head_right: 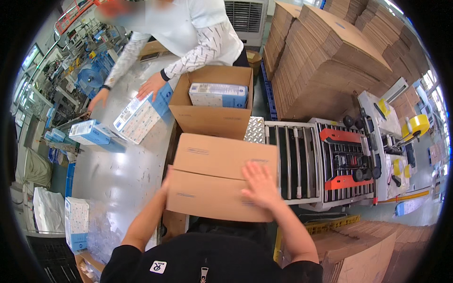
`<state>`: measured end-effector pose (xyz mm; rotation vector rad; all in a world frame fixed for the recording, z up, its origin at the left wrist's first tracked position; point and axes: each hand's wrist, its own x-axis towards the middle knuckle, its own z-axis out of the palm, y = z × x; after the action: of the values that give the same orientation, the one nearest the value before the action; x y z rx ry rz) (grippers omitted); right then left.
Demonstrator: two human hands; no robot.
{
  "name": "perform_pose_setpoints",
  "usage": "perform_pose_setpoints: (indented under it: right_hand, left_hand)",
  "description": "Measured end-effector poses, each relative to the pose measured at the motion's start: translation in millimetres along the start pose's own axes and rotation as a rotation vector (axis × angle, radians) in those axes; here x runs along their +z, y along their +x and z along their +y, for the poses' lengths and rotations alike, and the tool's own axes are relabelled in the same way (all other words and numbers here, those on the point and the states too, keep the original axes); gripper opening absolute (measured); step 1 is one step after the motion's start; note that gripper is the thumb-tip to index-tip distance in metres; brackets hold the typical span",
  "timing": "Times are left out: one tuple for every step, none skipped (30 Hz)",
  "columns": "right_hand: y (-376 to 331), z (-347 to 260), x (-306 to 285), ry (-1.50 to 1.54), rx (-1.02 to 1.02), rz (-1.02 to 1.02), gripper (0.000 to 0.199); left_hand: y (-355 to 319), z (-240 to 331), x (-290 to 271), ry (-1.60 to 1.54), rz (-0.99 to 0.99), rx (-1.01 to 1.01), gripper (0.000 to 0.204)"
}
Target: The person packs product boxes into larger cardboard shipping containers by hand, placing small packets and blue-and-white boxes inside before closing the flaps and placing the containers on a conveyor belt.
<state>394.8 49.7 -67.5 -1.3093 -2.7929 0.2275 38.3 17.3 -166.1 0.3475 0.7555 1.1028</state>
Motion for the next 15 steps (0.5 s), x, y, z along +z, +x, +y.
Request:
perform_pose_setpoints:
  right_hand:
    - [-11,27,-1,-0.065,0.081,-0.065,0.063]
    - [-23,53,-7,0.104,0.215,0.063,0.06]
    - [-36,91,5,0.105,0.278,0.2,0.057]
    - [-40,124,22,0.266,0.452,0.264,0.052]
    - [-44,167,41,0.596,0.424,0.302,0.056]
    - [-85,221,73,0.973,0.616,0.244,0.059]
    - [-128,269,99,1.331,0.853,0.265,0.063]
    - [-135,243,76,1.591,1.021,0.183,0.063]
    - [-120,232,61,1.69,0.948,0.177,0.065]
    - [-121,226,58,1.784,0.896,0.184,0.066]
    - [-122,219,63,1.885,0.846,0.172,0.067]
    - [-122,215,73,1.987,0.712,0.085,0.068]
    - [-126,214,85,2.076,0.586,0.001,0.069]
    - [-129,213,102,1.956,0.662,-0.119,0.072]
    - [-126,212,117,1.828,0.724,-0.232,0.077]
  left_hand:
    - [3,-31,7,0.226,0.072,-0.098,0.078]
    - [10,-57,15,0.455,0.131,-0.169,0.078]
    - [25,-102,-19,0.543,0.311,-0.133,0.077]
    - [36,-145,-77,0.85,0.497,-0.056,0.077]
    - [43,-181,-130,1.153,0.725,-0.035,0.077]
    - [58,-187,-127,1.008,0.608,-0.104,0.074]
    - [70,-185,-119,0.876,0.512,-0.182,0.07]
    - [47,-130,4,0.64,0.454,-0.313,0.055]
    - [27,-102,28,0.47,0.202,-0.066,0.047]
    - [6,-64,79,0.38,0.066,-0.006,0.053]
    - [-21,-31,122,0.406,-0.091,0.027,0.062]
    - [-45,-9,162,0.496,-0.112,0.031,0.065]
    - [-54,0,189,0.584,-0.213,0.084,0.067]
    - [-52,-3,213,0.662,-0.223,0.095,0.069]
    - [-43,-14,234,0.744,-0.233,0.109,0.071]
